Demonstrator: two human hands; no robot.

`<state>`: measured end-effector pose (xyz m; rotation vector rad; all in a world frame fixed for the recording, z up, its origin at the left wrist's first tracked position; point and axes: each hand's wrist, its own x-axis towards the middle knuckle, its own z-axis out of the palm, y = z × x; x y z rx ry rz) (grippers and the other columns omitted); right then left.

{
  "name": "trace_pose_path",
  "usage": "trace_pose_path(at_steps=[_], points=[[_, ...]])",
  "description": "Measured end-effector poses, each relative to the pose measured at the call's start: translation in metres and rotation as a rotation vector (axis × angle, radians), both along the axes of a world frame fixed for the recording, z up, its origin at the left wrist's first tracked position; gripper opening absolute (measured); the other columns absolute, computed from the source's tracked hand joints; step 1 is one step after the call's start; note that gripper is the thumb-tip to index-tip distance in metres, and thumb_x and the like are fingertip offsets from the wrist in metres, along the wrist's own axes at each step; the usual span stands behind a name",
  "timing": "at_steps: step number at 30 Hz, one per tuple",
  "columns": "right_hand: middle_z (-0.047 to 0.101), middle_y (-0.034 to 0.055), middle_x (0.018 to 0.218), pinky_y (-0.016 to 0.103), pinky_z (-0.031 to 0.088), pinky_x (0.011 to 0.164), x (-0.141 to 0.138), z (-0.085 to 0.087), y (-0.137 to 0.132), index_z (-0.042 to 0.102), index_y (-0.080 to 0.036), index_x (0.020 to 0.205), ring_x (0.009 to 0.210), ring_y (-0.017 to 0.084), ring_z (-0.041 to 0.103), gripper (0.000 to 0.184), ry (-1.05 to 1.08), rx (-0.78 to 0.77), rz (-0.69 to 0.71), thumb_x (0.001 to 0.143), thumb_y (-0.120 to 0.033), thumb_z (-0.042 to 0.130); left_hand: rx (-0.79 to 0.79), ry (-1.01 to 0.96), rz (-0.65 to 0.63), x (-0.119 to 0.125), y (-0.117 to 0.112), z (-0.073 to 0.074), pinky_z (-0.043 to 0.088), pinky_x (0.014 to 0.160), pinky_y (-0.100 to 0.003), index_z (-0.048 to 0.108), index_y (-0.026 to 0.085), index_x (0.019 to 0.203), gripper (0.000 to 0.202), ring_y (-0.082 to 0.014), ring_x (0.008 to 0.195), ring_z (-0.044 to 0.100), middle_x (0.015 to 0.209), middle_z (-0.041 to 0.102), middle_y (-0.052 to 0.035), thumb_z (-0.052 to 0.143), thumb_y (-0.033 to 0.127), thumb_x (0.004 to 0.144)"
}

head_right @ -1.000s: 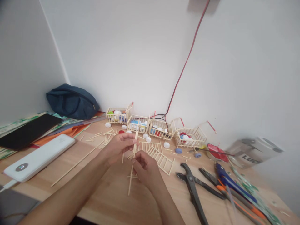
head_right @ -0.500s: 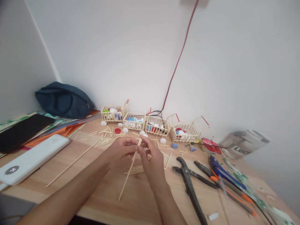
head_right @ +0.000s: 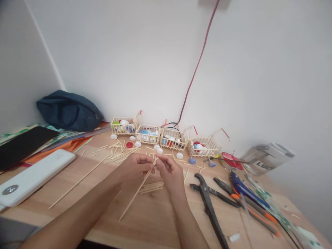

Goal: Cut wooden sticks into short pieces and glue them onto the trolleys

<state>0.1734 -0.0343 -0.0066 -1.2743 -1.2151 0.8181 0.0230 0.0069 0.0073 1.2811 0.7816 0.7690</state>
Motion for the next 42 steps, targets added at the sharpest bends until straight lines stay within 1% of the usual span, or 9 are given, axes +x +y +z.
trace_pose_path(at_steps=[2,4,10,13,16,20,25,30,42], points=[[0.064,0.0005,0.070,0.024,0.037,0.050,0.001,0.000,0.001,0.070,-0.021,0.085,0.056,0.012,0.051,0.024,0.036,-0.029,0.008,0.075,-0.042,0.068,0.006,0.034,0.001,0.002,-0.001,-0.002,0.034,0.052,-0.020,0.069,0.015,0.071,0.007,-0.0066,0.051,0.047,0.061,0.064,0.0018,0.064,0.019,0.068],[0.060,-0.0009,0.064,0.024,0.034,0.048,0.003,0.000,0.001,0.070,-0.020,0.079,0.052,0.011,0.045,0.025,0.046,-0.050,0.007,0.073,-0.044,0.070,0.006,0.062,-0.001,0.003,-0.002,-0.004,0.033,0.051,-0.020,0.069,0.015,0.069,0.007,-0.0065,0.050,0.046,0.060,0.063,0.0018,0.064,0.019,0.068],[0.059,-0.0009,0.061,0.024,0.032,0.048,0.009,-0.005,0.004,0.069,-0.019,0.073,0.051,0.010,0.043,0.028,0.033,-0.076,0.006,0.071,-0.047,0.071,-0.012,0.066,-0.028,0.003,-0.002,-0.004,0.035,0.053,-0.020,0.071,0.014,0.071,0.009,-0.0068,0.051,0.048,0.062,0.065,0.0003,0.065,0.022,0.070],[0.059,-0.0012,0.061,0.024,0.035,0.050,0.017,-0.007,0.007,0.070,-0.018,0.075,0.052,0.010,0.045,0.029,0.057,-0.085,0.014,0.071,-0.047,0.072,-0.035,0.042,-0.104,0.000,0.000,-0.005,0.037,0.056,-0.020,0.072,0.013,0.074,0.020,-0.0078,0.055,0.051,0.067,0.068,-0.0028,0.065,0.031,0.075],[0.061,-0.0010,0.063,0.023,0.039,0.054,0.028,-0.008,0.010,0.070,-0.018,0.077,0.056,0.010,0.049,0.028,0.075,-0.043,-0.042,0.071,-0.046,0.072,-0.080,-0.004,-0.231,-0.003,0.002,-0.009,0.039,0.060,-0.022,0.073,0.012,0.079,0.032,-0.0091,0.059,0.054,0.077,0.071,-0.0068,0.064,0.043,0.077],[0.062,-0.0015,0.064,0.023,0.041,0.057,0.040,-0.009,0.012,0.070,-0.019,0.078,0.058,0.011,0.051,0.027,0.128,0.008,-0.145,0.071,-0.045,0.072,-0.175,-0.080,-0.305,-0.003,0.002,-0.015,0.041,0.061,-0.024,0.073,0.011,0.081,0.036,-0.0112,0.062,0.057,0.078,0.071,-0.0091,0.067,0.046,0.075],[0.061,-0.0013,0.064,0.023,0.042,0.057,0.044,-0.011,0.013,0.070,-0.018,0.077,0.058,0.010,0.050,0.025,0.134,0.070,-0.150,0.074,-0.043,0.072,-0.274,-0.126,-0.197,0.000,0.001,-0.012,0.041,0.058,-0.022,0.070,0.011,0.077,0.024,-0.0092,0.057,0.057,0.073,0.071,-0.0066,0.075,0.033,0.067],[0.061,-0.0011,0.066,0.024,0.044,0.061,0.041,-0.014,0.014,0.070,-0.018,0.082,0.061,0.011,0.053,0.026,0.143,0.126,-0.165,0.075,-0.042,0.071,-0.302,-0.108,-0.111,0.002,-0.001,-0.006,0.040,0.054,-0.020,0.064,0.010,0.068,0.018,-0.0076,0.053,0.054,0.064,0.068,-0.0045,0.073,0.025,0.065],[0.063,-0.0007,0.069,0.027,0.046,0.066,0.036,-0.012,0.012,0.070,-0.019,0.085,0.065,0.012,0.057,0.023,0.167,0.169,-0.146,0.076,-0.040,0.071,-0.242,-0.050,-0.109,0.001,0.003,-0.006,0.027,0.039,-0.017,0.056,0.014,0.067,0.016,-0.0054,0.046,0.047,0.059,0.060,0.0003,0.068,0.024,0.065]])
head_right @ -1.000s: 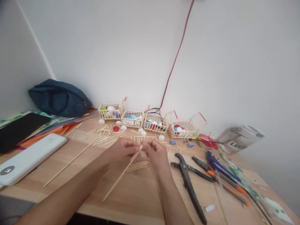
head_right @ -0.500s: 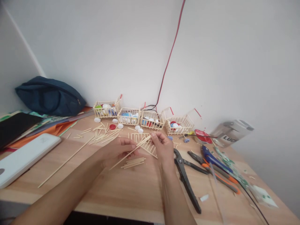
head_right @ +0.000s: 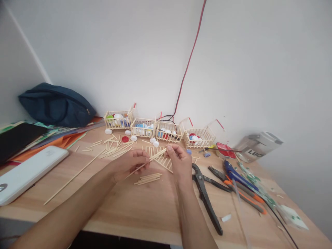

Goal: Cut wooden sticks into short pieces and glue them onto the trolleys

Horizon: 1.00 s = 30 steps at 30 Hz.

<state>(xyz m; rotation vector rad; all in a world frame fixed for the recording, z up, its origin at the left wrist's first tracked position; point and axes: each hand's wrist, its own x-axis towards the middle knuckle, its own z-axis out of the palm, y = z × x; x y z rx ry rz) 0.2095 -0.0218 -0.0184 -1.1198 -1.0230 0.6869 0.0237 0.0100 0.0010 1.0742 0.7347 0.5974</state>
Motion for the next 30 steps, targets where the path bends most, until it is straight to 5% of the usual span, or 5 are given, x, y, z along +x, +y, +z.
trace_pose_path(at_steps=[17,24,30], points=[[0.066,-0.0002,0.069,0.029,0.049,0.068,-0.004,0.001,-0.001,0.072,-0.019,0.083,0.066,0.014,0.060,0.024,0.031,-0.036,-0.054,0.072,-0.040,0.074,0.115,0.031,0.068,-0.001,0.003,-0.001,0.019,0.039,-0.017,0.054,0.013,0.061,0.017,-0.0027,0.040,0.038,0.052,0.057,0.0023,0.065,0.026,0.064],[0.068,0.0023,0.069,0.030,0.048,0.065,-0.015,0.015,-0.013,0.074,-0.017,0.087,0.065,0.017,0.062,0.027,-0.323,-0.017,-0.263,0.080,-0.042,0.064,0.144,0.042,0.070,-0.001,0.001,0.001,0.018,0.038,-0.018,0.053,0.014,0.060,0.019,-0.0020,0.038,0.035,0.052,0.057,0.0035,0.064,0.029,0.065],[0.068,0.0029,0.076,0.028,0.046,0.066,-0.019,0.015,-0.016,0.072,-0.018,0.088,0.068,0.016,0.060,0.024,-0.465,0.048,-0.296,0.085,-0.038,0.059,0.165,0.065,0.084,-0.001,0.001,0.002,0.018,0.037,-0.018,0.054,0.014,0.059,0.018,-0.0020,0.037,0.034,0.050,0.055,0.0041,0.063,0.029,0.064]])
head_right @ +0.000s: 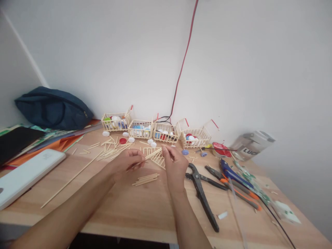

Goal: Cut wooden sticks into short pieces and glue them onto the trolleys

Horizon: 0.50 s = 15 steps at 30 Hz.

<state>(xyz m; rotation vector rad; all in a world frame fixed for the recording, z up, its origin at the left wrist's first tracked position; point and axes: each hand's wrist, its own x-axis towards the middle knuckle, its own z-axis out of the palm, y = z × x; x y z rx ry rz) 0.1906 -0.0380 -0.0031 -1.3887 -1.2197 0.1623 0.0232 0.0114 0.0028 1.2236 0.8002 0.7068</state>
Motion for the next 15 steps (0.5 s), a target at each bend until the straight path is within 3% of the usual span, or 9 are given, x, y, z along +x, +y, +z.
trace_pose_path(at_steps=[5,8,15], points=[[0.063,0.0001,0.065,0.026,0.047,0.060,0.014,-0.004,0.010,0.067,-0.018,0.078,0.061,0.013,0.057,0.028,0.340,-0.101,0.151,0.075,-0.045,0.068,0.029,0.031,0.027,-0.002,0.002,-0.001,0.020,0.037,-0.017,0.055,0.014,0.060,0.015,-0.0024,0.037,0.035,0.052,0.058,0.0026,0.064,0.027,0.062],[0.064,0.0003,0.067,0.024,0.045,0.054,0.026,-0.003,0.011,0.067,-0.018,0.076,0.058,0.012,0.055,0.034,0.552,-0.075,0.127,0.067,-0.049,0.074,0.069,0.059,0.061,-0.005,0.006,0.000,0.021,0.038,-0.017,0.056,0.014,0.062,0.011,-0.0029,0.038,0.035,0.052,0.059,0.0018,0.063,0.024,0.060],[0.065,0.0019,0.066,0.023,0.043,0.050,0.041,-0.009,-0.011,0.067,-0.018,0.073,0.056,0.012,0.055,0.037,0.472,-0.251,0.204,0.063,-0.051,0.077,0.124,0.067,0.210,-0.016,0.015,0.006,0.022,0.039,-0.017,0.058,0.014,0.064,0.012,-0.0033,0.039,0.036,0.054,0.060,0.0003,0.063,0.023,0.058]])
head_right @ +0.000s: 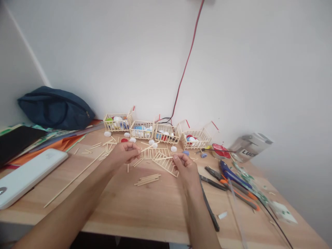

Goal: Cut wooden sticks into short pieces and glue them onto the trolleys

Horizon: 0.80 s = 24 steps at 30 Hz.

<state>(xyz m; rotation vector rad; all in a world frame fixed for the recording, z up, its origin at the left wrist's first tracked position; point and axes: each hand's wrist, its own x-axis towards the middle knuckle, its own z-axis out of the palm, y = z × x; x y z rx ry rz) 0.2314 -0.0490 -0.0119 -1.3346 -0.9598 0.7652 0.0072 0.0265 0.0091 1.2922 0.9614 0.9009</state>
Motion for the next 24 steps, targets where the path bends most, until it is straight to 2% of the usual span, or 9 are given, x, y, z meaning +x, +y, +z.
trace_pose_path(at_steps=[4,7,10,12,14,18,21,24], points=[[0.067,0.0023,0.071,0.022,0.045,0.053,0.005,0.004,-0.003,0.065,-0.019,0.078,0.065,0.014,0.061,0.037,-0.024,0.021,-0.019,0.066,-0.052,0.075,0.002,-0.025,-0.013,0.002,-0.001,-0.001,0.023,0.039,-0.016,0.057,0.014,0.065,0.012,-0.0032,0.040,0.037,0.056,0.061,0.0003,0.062,0.024,0.060],[0.067,0.0021,0.071,0.025,0.047,0.053,0.008,0.017,0.004,0.060,-0.020,0.078,0.062,0.016,0.061,0.039,-0.029,0.026,0.038,0.065,-0.054,0.073,-0.037,-0.068,-0.054,0.005,-0.004,-0.001,0.023,0.038,-0.017,0.055,0.015,0.065,0.013,-0.0031,0.038,0.036,0.056,0.061,0.0008,0.062,0.025,0.060],[0.064,-0.0008,0.063,0.025,0.044,0.051,0.012,0.034,0.018,0.063,-0.019,0.082,0.053,0.013,0.055,0.035,-0.139,0.070,0.019,0.070,-0.052,0.068,-0.057,-0.094,-0.089,0.008,-0.007,-0.002,0.022,0.037,-0.017,0.055,0.015,0.065,0.013,-0.0032,0.038,0.036,0.055,0.060,0.0010,0.062,0.024,0.060],[0.062,-0.0018,0.062,0.024,0.041,0.048,0.015,0.046,0.033,0.066,-0.018,0.088,0.050,0.011,0.051,0.033,-0.277,0.075,-0.006,0.075,-0.048,0.062,-0.050,-0.093,-0.098,0.008,-0.007,-0.004,0.022,0.038,-0.017,0.055,0.015,0.064,0.012,-0.0031,0.038,0.037,0.056,0.061,0.0009,0.062,0.024,0.061],[0.061,-0.0020,0.060,0.023,0.036,0.044,0.016,0.058,0.052,0.067,-0.017,0.094,0.047,0.011,0.049,0.033,-0.417,-0.005,0.015,0.077,-0.044,0.058,-0.040,-0.085,-0.105,0.008,-0.006,-0.006,0.023,0.038,-0.017,0.056,0.015,0.064,0.010,-0.0028,0.038,0.037,0.058,0.061,0.0008,0.061,0.023,0.062],[0.056,-0.0036,0.048,0.022,0.034,0.043,0.012,0.076,0.099,0.069,-0.015,0.077,0.042,0.009,0.045,0.018,-0.530,-0.111,0.075,0.072,-0.031,0.061,-0.054,-0.089,-0.101,0.008,-0.004,-0.010,0.022,0.038,-0.017,0.056,0.015,0.066,0.009,-0.0025,0.038,0.036,0.058,0.062,0.0016,0.061,0.022,0.063],[0.057,-0.0031,0.045,0.022,0.034,0.043,0.006,0.079,0.131,0.064,-0.016,0.064,0.040,0.009,0.046,0.006,-0.619,-0.178,0.065,0.067,-0.022,0.065,-0.073,-0.114,-0.099,0.009,-0.005,-0.010,0.022,0.039,-0.017,0.056,0.016,0.067,0.009,-0.0025,0.038,0.036,0.058,0.062,0.0021,0.062,0.022,0.063],[0.056,-0.0027,0.042,0.022,0.035,0.044,0.002,0.075,0.155,0.062,-0.017,0.055,0.040,0.009,0.047,0.010,-0.729,-0.240,0.060,0.065,-0.018,0.066,-0.083,-0.117,-0.111,0.010,-0.006,-0.007,0.022,0.039,-0.017,0.055,0.016,0.065,0.010,-0.0026,0.038,0.036,0.056,0.061,0.0024,0.062,0.023,0.063]])
